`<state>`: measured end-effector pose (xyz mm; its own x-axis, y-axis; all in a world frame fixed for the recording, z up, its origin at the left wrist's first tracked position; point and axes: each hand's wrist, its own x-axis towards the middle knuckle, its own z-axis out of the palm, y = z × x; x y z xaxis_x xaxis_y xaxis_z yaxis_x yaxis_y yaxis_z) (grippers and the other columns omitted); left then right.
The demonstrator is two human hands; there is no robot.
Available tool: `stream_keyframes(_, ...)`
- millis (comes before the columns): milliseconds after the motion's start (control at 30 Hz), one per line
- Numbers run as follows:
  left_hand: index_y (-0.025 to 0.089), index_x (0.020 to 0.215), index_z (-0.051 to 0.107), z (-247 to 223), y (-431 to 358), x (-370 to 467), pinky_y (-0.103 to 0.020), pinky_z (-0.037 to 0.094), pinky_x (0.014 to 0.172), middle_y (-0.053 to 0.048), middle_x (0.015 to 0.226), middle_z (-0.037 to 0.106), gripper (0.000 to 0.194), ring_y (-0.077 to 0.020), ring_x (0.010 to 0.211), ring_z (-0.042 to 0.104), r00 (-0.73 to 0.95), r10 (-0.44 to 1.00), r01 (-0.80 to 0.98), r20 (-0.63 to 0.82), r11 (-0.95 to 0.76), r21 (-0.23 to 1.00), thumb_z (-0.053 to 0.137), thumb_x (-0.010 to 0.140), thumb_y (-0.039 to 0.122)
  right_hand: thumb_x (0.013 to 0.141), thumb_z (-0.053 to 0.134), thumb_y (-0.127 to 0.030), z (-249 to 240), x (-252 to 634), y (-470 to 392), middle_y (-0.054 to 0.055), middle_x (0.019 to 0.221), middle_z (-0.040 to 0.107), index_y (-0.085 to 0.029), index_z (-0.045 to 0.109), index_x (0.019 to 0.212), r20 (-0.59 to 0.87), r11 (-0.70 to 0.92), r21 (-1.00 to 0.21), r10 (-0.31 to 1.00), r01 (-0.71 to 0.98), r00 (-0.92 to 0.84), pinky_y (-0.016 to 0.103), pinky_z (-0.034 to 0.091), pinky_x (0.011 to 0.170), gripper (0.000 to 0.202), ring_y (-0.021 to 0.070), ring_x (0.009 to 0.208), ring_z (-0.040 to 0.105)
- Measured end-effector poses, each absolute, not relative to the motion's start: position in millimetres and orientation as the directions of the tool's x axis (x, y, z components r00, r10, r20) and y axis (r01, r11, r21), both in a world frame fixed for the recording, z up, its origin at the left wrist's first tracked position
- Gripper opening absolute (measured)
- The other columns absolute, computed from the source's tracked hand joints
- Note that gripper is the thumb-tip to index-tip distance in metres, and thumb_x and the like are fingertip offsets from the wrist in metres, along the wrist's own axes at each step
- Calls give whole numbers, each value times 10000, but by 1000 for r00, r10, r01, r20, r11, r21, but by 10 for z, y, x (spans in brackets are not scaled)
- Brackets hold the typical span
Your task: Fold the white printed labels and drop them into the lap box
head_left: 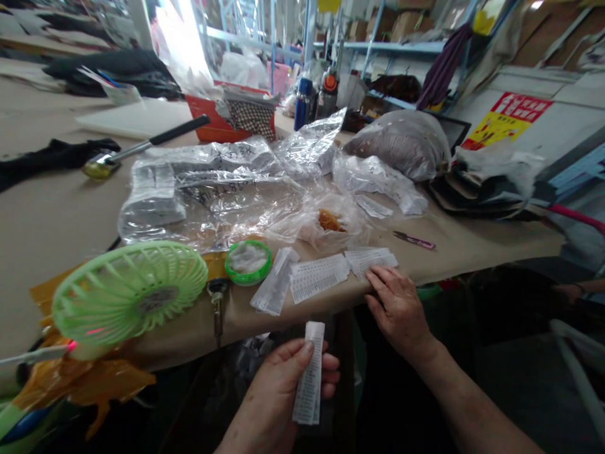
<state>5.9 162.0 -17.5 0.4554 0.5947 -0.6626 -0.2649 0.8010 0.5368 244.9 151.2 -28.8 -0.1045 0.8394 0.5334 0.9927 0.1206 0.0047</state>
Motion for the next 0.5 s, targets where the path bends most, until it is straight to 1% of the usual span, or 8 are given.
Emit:
stream_keyframes(100, 94, 844, 637, -197, 1627, 68, -231, 529, 543, -98, 699, 715, 207, -158, 582, 657, 445, 602, -263, -663, 796, 546, 698, 763, 276, 883, 534, -189, -331, 2511, 1499, 103, 1147, 636, -163, 616, 1124, 597, 176, -49, 795, 983, -113, 455, 431, 977, 256, 255, 1127, 538)
stream_keyframes(200, 96, 844, 636, -188, 1639, 85, -242, 533, 543, -101, 703, 715, 201, -171, 596, 661, 431, 610, -258, -665, 790, 557, 693, 761, 270, 869, 557, -169, -341, 2580, 1505, 74, 1045, 676, -197, 650, 1024, 649, 238, -152, 756, 959, -85, 435, 460, 941, 183, 229, 1062, 587)
stream_keyframes(267, 97, 840, 636, -167, 1638, 97, -242, 530, 543, -100, 708, 714, 192, -170, 598, 658, 422, 614, -251, -666, 786, 565, 687, 763, 265, 860, 573, -161, -320, 2591, 1500, 65, 998, 684, -207, 658, 978, 676, 257, -269, 737, 928, -8, 424, 480, 916, 152, 218, 1009, 618)
stream_keyframes(333, 98, 821, 637, -145, 1628, 107, -236, 521, 538, -97, 700, 710, 173, -163, 586, 651, 419, 613, -250, -670, 787, 564, 675, 770, 258, 849, 587, -141, -269, 2524, 1464, 56, 984, 683, -216, 660, 951, 700, 278, -417, 705, 865, 111, 420, 494, 909, 146, 209, 971, 639)
stream_keyframes(400, 98, 804, 639, -127, 1614, 110, -230, 510, 534, -93, 696, 706, 166, -152, 566, 641, 432, 607, -254, -667, 791, 556, 660, 781, 261, 827, 600, -98, -197, 2360, 1399, 51, 1010, 674, -229, 660, 959, 714, 341, -520, 676, 783, 180, 438, 494, 923, 195, 220, 996, 638)
stream_keyframes(433, 98, 800, 641, -121, 1607, 110, -229, 506, 537, -91, 698, 704, 168, -147, 559, 635, 445, 605, -261, -660, 793, 551, 653, 788, 265, 814, 604, -76, -161, 2249, 1359, 51, 1028, 668, -236, 658, 977, 718, 395, -539, 677, 744, 161, 456, 489, 931, 235, 235, 1033, 625)
stream_keyframes(500, 91, 804, 651, -108, 1596, 105, -216, 487, 527, -77, 681, 689, 187, -124, 529, 608, 475, 614, -290, -630, 785, 547, 644, 798, 278, 801, 603, -57, -108, 2000, 1285, 54, 1047, 661, -246, 651, 1011, 711, 521, -519, 703, 678, 5, 484, 488, 926, 287, 260, 1092, 594)
